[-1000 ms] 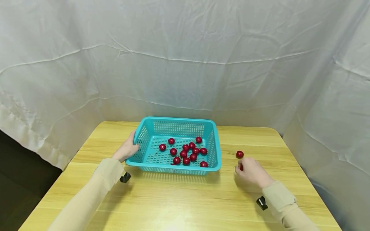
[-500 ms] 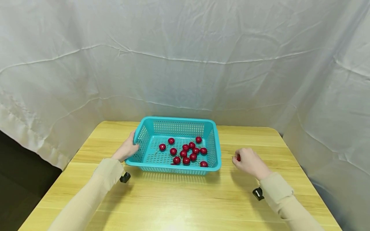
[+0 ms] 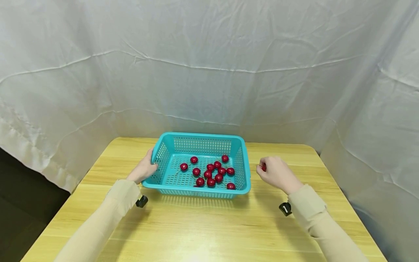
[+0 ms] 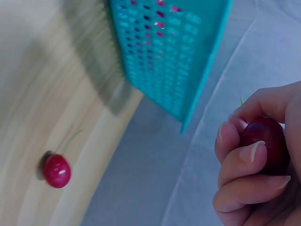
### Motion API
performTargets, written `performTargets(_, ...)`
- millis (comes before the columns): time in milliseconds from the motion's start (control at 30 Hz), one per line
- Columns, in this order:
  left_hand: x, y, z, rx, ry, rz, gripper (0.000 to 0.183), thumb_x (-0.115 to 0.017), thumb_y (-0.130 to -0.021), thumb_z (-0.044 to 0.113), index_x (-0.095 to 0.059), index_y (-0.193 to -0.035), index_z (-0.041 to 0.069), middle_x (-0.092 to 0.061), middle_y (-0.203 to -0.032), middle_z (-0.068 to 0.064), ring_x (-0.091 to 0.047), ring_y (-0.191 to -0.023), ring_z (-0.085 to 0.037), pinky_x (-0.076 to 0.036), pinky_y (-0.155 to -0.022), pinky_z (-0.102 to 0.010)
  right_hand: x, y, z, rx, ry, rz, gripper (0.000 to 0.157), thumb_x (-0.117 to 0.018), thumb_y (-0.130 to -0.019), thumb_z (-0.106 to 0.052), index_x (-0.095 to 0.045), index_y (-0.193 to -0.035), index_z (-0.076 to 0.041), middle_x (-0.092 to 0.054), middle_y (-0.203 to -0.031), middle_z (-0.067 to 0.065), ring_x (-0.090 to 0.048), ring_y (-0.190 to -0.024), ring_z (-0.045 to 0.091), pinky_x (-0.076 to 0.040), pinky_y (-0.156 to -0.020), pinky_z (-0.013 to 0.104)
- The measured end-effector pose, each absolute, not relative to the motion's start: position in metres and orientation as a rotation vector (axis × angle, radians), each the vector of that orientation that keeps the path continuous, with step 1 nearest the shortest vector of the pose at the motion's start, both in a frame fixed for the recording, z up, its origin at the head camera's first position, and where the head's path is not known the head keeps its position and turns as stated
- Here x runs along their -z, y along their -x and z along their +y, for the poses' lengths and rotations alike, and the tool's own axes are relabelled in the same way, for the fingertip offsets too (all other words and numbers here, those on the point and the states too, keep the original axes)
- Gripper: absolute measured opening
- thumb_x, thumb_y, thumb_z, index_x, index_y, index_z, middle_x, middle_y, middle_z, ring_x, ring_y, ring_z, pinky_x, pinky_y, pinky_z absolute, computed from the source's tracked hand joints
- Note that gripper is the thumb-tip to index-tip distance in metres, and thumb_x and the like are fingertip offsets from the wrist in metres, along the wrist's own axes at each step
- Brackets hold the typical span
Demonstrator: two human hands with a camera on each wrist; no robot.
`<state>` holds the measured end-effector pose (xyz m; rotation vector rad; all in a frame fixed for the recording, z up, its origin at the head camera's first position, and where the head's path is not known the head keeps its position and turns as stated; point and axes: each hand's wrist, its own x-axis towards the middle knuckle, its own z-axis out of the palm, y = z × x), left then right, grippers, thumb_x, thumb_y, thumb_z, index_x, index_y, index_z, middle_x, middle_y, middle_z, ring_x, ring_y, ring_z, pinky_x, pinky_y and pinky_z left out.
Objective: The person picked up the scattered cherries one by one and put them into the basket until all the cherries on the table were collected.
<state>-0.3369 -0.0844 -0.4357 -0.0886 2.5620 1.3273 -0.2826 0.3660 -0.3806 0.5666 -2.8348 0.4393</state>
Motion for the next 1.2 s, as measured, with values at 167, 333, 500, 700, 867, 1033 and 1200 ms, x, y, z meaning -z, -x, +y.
performTargets(167,0.436,0.337,-0.085,-1.327,0.095,2.557,0.081,-0.04,-0.098,0.0,0.004,-0.163,0.02,-0.027,-0.163,-0.025,-0.037,-0.144,-0.049,-0.033,-0.113,-0.069,0.371,0.286,0.353,-0.436,-0.593,-2.825,0.025,-0.061,-0.089,-0.01,-0.058,-0.064,-0.013,-0.043,-0.052,-0.006,-0.034,-0.048,0.005,-0.03,-0.05,0.022)
performTargets(333,0.435,0.338,-0.085,-1.331,0.108,2.549,0.081,-0.04,-0.098,0.0,0.005,-0.163,0.021,-0.025,-0.165,-0.024,-0.036,-0.145,-0.049,-0.032,-0.113,-0.07,0.362,0.291,0.339,-0.449,-0.624,-2.823,0.027,-0.06,-0.09,-0.01,-0.058,-0.063,-0.013,-0.043,-0.052,-0.005,-0.036,-0.047,0.007,-0.031,-0.05,0.023)
performTargets(500,0.435,0.337,-0.085,-1.338,0.108,2.547,0.082,-0.04,-0.098,-0.001,0.005,-0.163,0.021,-0.026,-0.164,-0.024,-0.035,-0.145,-0.049,-0.033,-0.113,-0.069,0.355,0.299,0.325,-0.448,-0.645,-2.839,0.031,-0.061,-0.092,-0.012,-0.055,-0.061,-0.013,-0.04,-0.051,-0.005,-0.035,-0.045,0.009,-0.031,-0.049,0.023)
performTargets(700,0.434,0.335,-0.084,-1.344,0.102,2.544,0.081,-0.04,-0.098,-0.001,0.004,-0.163,0.021,-0.027,-0.163,-0.025,-0.037,-0.144,-0.049,-0.035,-0.112,-0.069,0.348,0.31,0.304,-0.459,-0.705,-2.868,0.036,-0.062,-0.092,-0.012,-0.05,-0.059,-0.013,-0.036,-0.051,-0.005,-0.033,-0.042,0.009,-0.031,-0.049,0.023)
performTargets(867,0.434,0.336,-0.083,-1.34,0.094,2.555,0.081,-0.04,-0.098,-0.001,0.004,-0.163,0.02,-0.029,-0.162,-0.025,-0.04,-0.142,-0.049,-0.036,-0.111,-0.069,0.341,0.32,0.287,-0.445,-0.751,-2.851,0.037,-0.062,-0.092,-0.011,-0.047,-0.058,-0.015,-0.035,-0.049,-0.006,-0.032,-0.042,0.01,-0.031,-0.049,0.024)
performTargets(1033,0.437,0.337,-0.084,-1.342,0.084,2.566,0.081,-0.041,-0.097,-0.001,0.002,-0.163,0.02,-0.031,-0.161,-0.027,-0.04,-0.142,-0.05,-0.039,-0.109,-0.069,0.335,0.332,0.269,-0.44,-0.791,-2.86,0.041,-0.061,-0.091,-0.012,-0.043,-0.055,-0.017,-0.032,-0.048,-0.007,-0.03,-0.041,0.009,-0.029,-0.047,0.024)
performTargets(1200,0.436,0.337,-0.084,-1.346,0.095,2.564,0.082,-0.041,-0.097,-0.002,0.002,-0.163,0.021,-0.03,-0.162,-0.026,-0.039,-0.143,-0.05,-0.038,-0.109,-0.07,0.329,0.342,0.249,-0.442,-0.826,-2.893,0.041,-0.061,-0.092,-0.013,-0.046,-0.054,-0.016,-0.038,-0.047,-0.004,-0.035,-0.041,0.012,-0.034,-0.048,0.025)
